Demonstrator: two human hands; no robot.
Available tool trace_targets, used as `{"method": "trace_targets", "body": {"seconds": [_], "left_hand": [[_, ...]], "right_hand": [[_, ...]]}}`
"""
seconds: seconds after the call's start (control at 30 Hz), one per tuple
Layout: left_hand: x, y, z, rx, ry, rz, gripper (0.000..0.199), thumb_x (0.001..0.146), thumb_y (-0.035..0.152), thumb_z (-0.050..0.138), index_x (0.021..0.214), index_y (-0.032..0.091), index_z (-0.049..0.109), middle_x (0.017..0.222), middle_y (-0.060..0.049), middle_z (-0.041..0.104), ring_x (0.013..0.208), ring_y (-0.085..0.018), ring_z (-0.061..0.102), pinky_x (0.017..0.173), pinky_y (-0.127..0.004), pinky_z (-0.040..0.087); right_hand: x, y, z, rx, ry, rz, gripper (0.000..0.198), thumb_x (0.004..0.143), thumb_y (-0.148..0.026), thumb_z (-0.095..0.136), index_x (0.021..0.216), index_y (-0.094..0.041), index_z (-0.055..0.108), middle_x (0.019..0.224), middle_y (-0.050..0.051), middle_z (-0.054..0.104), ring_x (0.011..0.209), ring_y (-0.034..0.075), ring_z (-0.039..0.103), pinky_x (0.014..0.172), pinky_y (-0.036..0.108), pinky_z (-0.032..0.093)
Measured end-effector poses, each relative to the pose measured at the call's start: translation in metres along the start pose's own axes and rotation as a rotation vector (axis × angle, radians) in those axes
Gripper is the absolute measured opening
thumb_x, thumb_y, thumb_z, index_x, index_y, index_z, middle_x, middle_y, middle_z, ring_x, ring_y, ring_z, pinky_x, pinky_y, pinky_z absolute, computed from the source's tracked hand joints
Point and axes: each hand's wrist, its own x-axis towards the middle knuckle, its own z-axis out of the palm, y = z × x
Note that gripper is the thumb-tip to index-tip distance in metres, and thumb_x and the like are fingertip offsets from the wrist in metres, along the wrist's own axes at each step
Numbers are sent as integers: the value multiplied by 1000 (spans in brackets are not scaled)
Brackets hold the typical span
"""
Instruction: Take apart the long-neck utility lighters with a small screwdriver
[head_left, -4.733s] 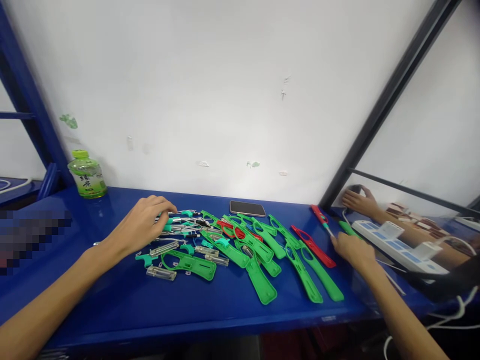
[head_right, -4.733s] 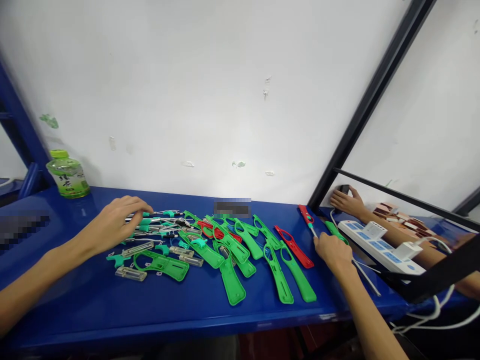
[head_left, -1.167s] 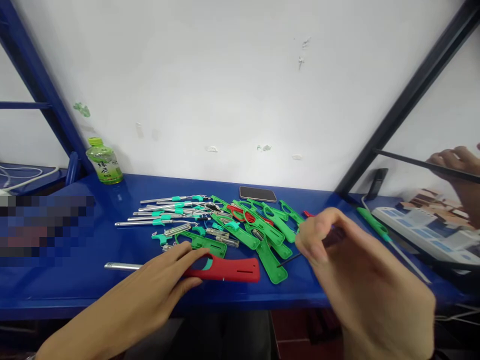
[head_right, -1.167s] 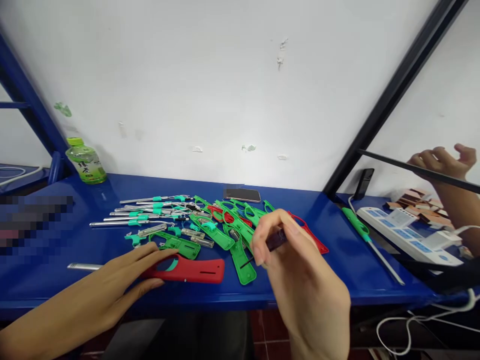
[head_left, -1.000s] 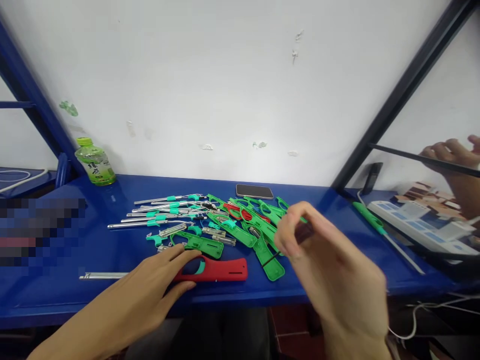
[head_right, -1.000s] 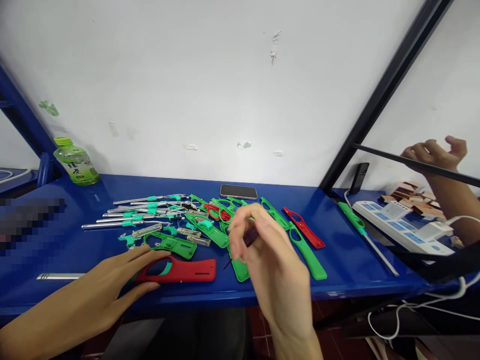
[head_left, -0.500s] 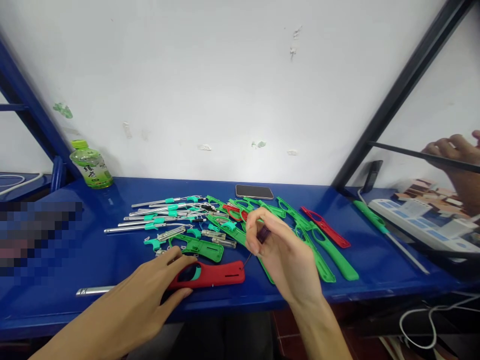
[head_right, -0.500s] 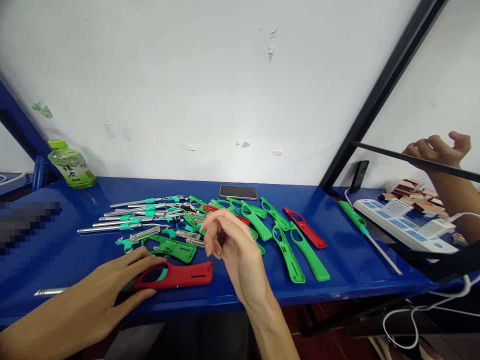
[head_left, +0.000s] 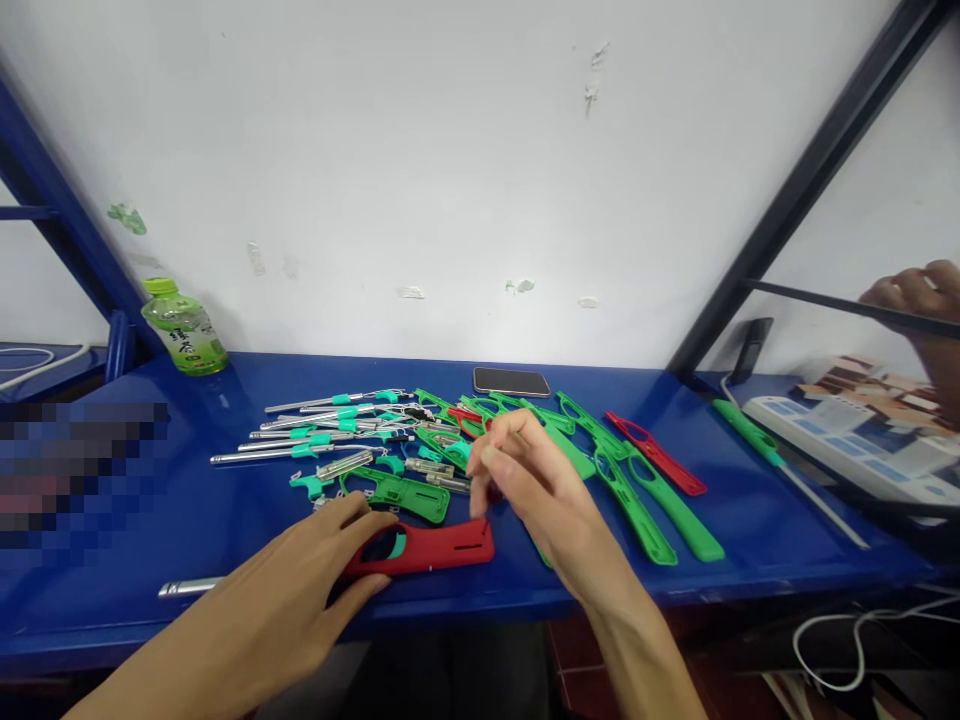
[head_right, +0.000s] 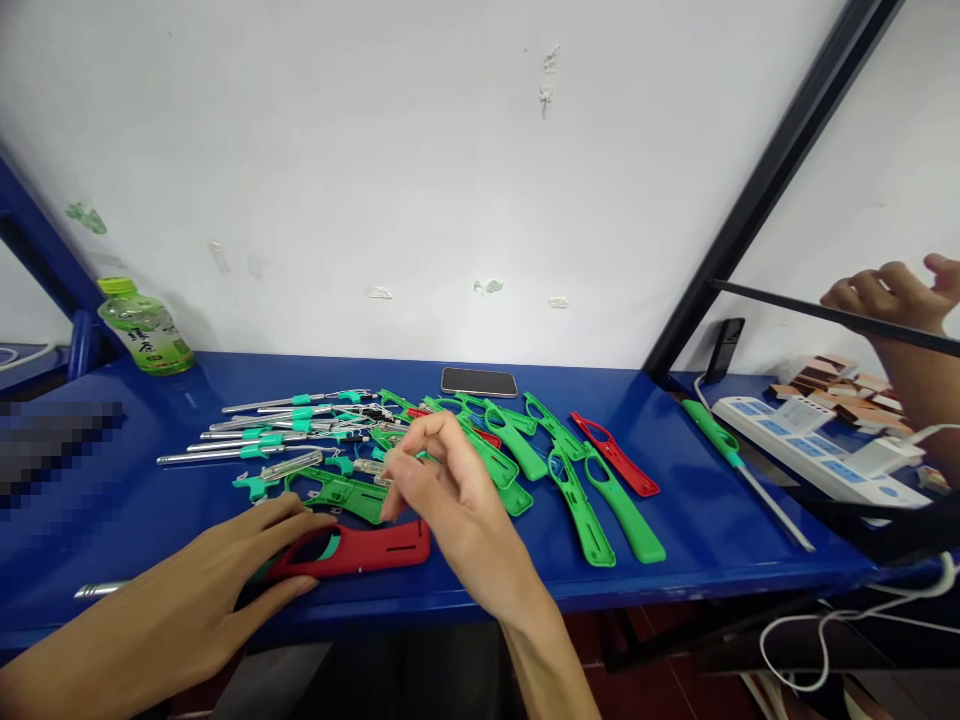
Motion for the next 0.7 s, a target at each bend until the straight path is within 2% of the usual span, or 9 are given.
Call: {"method": "trace_targets", "body": {"seconds": [0.1, 0.2, 0.3, 0.4, 0.47, 0.57, 0.63, 0.7], "left_hand": [[1, 3, -2, -3, 7, 12, 36, 110, 41, 58, 142, 36, 74, 139, -6, 76, 121, -29, 77, 99, -39, 63], [1, 2, -2, 8, 10, 13, 36, 111, 41, 58, 142, 37, 74, 140, -6, 75, 123, -31, 77, 100, -41, 63], [1, 1, -2, 18, 6, 16, 35, 111, 43, 57, 142, 39, 74, 143, -5, 74, 126, -32, 76, 100, -42, 63], [1, 1, -2, 16, -9, 19, 34, 111, 42, 57, 140, 39, 74, 141, -4, 75, 124, -31, 77, 98, -41, 62], [1, 3, -3, 15, -9, 13, 34, 111, 41, 56, 139, 38, 74, 140, -4, 75, 122, -30, 77, 98, -40, 62], [2, 4, -3, 26, -11, 12, 36, 111, 41, 56, 141, 38, 74, 140, -5, 76, 122, -31, 77, 98, -42, 63], [2, 4, -3, 36, -20, 14, 36, 112, 43, 55, 143, 38, 73, 144, -5, 75, 125, -32, 77, 99, -42, 63], [2, 3, -3, 48, -19, 14, 37, 112, 43, 54, 143, 37, 73, 147, -6, 74, 129, -33, 76, 100, -42, 63]], "right_hand": [[-1, -4, 2, -146, 35, -5, 30, 103, -45, 87, 99, -26, 64, 96, -2, 67, 87, 18, 71, 83, 31, 54], [0, -9, 4, -325, 116, -44, 24, 99, -39, 91, 95, -26, 72, 96, 0, 74, 93, 21, 72, 84, 33, 55], [0, -13, 2, -527, 195, -151, 15, 105, -34, 83, 94, -27, 75, 93, 0, 76, 86, 20, 69, 80, 33, 52], [-2, -18, -5, -671, 185, -203, 21, 114, -32, 70, 94, -26, 76, 91, 0, 76, 82, 19, 69, 76, 33, 50], [-4, -20, -10, -653, 99, -198, 26, 117, -33, 64, 97, -26, 79, 95, 1, 80, 88, 20, 73, 79, 33, 53], [-3, -20, -16, -547, 1, -192, 31, 121, -34, 57, 105, -28, 83, 109, 2, 84, 109, 23, 77, 96, 36, 57], [-2, -17, -17, -527, 11, -211, 29, 120, -35, 60, 104, -29, 84, 120, 3, 82, 124, 25, 73, 107, 40, 54], [0, -14, -16, -538, 55, -238, 20, 113, -36, 73, 98, -30, 85, 119, 4, 77, 123, 26, 69, 105, 41, 53]]}}
